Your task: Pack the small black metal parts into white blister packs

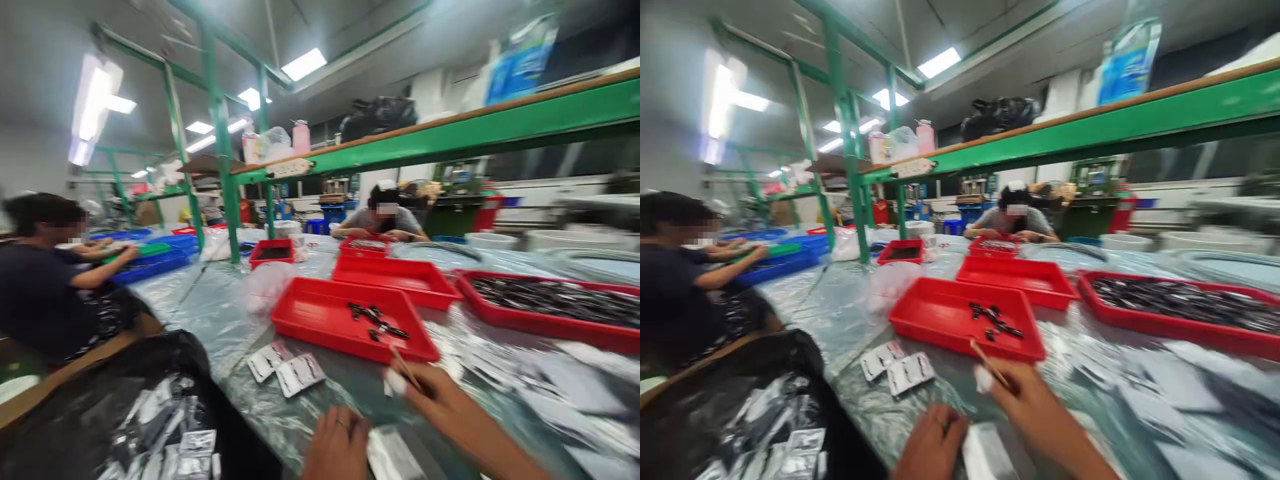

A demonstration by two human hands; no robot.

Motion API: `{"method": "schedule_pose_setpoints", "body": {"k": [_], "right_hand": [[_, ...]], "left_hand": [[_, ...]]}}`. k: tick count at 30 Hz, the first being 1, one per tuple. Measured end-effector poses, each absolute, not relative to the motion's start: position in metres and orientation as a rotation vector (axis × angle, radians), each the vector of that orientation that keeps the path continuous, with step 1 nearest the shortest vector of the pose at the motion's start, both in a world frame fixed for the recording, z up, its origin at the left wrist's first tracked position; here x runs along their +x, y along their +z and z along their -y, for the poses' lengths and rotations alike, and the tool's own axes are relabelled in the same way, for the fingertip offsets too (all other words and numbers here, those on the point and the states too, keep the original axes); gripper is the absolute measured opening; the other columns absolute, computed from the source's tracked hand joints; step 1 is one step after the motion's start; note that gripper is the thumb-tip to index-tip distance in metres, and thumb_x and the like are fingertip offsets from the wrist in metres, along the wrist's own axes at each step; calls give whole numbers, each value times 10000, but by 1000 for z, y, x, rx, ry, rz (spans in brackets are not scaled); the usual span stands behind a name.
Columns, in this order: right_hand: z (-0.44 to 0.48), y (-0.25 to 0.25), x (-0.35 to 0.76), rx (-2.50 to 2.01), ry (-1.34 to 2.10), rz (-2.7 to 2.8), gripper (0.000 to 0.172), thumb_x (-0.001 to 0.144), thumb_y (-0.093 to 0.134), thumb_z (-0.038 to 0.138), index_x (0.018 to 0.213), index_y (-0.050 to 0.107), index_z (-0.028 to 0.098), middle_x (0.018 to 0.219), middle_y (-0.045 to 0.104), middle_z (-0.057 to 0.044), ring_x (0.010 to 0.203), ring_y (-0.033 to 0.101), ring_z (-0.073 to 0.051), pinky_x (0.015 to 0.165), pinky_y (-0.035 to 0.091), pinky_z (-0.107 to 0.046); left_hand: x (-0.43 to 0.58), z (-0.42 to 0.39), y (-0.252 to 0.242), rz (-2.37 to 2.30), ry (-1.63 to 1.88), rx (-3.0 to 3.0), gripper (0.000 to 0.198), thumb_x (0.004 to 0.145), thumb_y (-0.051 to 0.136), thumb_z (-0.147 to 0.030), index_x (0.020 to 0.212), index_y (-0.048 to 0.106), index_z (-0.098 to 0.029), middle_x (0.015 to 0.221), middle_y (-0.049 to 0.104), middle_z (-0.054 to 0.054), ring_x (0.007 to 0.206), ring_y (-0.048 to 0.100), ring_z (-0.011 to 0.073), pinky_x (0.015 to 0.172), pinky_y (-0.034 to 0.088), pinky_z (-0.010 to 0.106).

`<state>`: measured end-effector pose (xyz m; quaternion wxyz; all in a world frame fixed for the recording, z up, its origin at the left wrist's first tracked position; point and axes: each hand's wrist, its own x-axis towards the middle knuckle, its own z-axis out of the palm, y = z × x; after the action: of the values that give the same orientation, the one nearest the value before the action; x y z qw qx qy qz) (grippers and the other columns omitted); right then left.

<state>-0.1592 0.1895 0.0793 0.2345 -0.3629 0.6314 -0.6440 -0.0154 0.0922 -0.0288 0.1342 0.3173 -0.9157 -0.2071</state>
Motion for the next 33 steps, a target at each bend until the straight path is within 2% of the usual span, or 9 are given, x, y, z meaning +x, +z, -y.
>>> {"method": "schedule_pose_setpoints", "body": {"k": [2,3,5,7,10,17,22,30,33], "right_hand": [[-198,89,-144,-591,-1864,-1634,666,480,693,758,592,471,140,578,430,-9,513,359,-67,484,234,-197],[-195,91,-135,-546,-1855,-1486,692,468,698,761,562,417,136,555,372,7,487,303,-47,471,186,-192],[-186,89,-119,-527,-1907,-1229,729,495,692,760,522,319,135,516,225,33,452,215,-27,463,129,-198],[-178,81,-107,-522,-1924,-1109,733,523,702,731,508,276,134,510,178,40,442,189,-21,465,110,-204],[-171,63,-98,-530,-1917,-1149,718,555,677,740,501,305,129,500,245,27,454,241,-29,474,150,-204],[-160,42,-91,-665,-1936,-1246,722,663,525,816,491,332,142,487,291,7,467,309,-58,492,224,-238],[-166,37,-87,-1077,-1730,-1455,653,830,385,749,610,433,136,589,419,-16,589,409,-75,596,322,-231],[-179,53,-89,-913,-1565,-1478,618,805,411,724,576,374,151,502,317,12,495,332,-69,530,279,-237],[-191,58,-92,-982,-1440,-1435,611,841,413,674,549,368,140,517,368,-4,512,375,-66,545,298,-230]], "left_hand": [[-6,-102,-17,2704,-627,687,665,712,682,-316,1350,507,-257,1367,470,85,1260,403,330,1154,341,556],[-1,-104,-10,2711,-668,630,754,652,725,-355,1359,496,-228,1369,454,100,1274,380,338,1170,309,561],[7,-103,2,2708,-785,584,763,624,709,-371,1345,505,-225,1325,469,92,1253,385,317,1171,294,558],[11,-102,9,2686,-894,581,681,649,654,-341,1313,525,-272,1261,494,60,1212,408,280,1162,297,544],[13,-104,13,2644,-962,592,641,651,623,-279,1283,526,-332,1245,479,37,1230,390,272,1165,276,537],[15,-109,31,2550,-1138,600,461,701,607,-277,1161,588,-297,1116,518,27,1094,449,223,1058,343,476],[16,-111,37,2534,-1113,618,415,664,613,-219,1078,618,-236,1092,526,36,1052,451,216,1020,345,450],[16,-111,30,2553,-1000,667,374,650,626,-242,1023,625,-277,1095,522,18,1093,446,239,1024,359,460],[18,-110,32,2567,-955,705,324,679,606,-235,998,639,-279,1065,520,23,1055,460,221,999,377,444]]}}
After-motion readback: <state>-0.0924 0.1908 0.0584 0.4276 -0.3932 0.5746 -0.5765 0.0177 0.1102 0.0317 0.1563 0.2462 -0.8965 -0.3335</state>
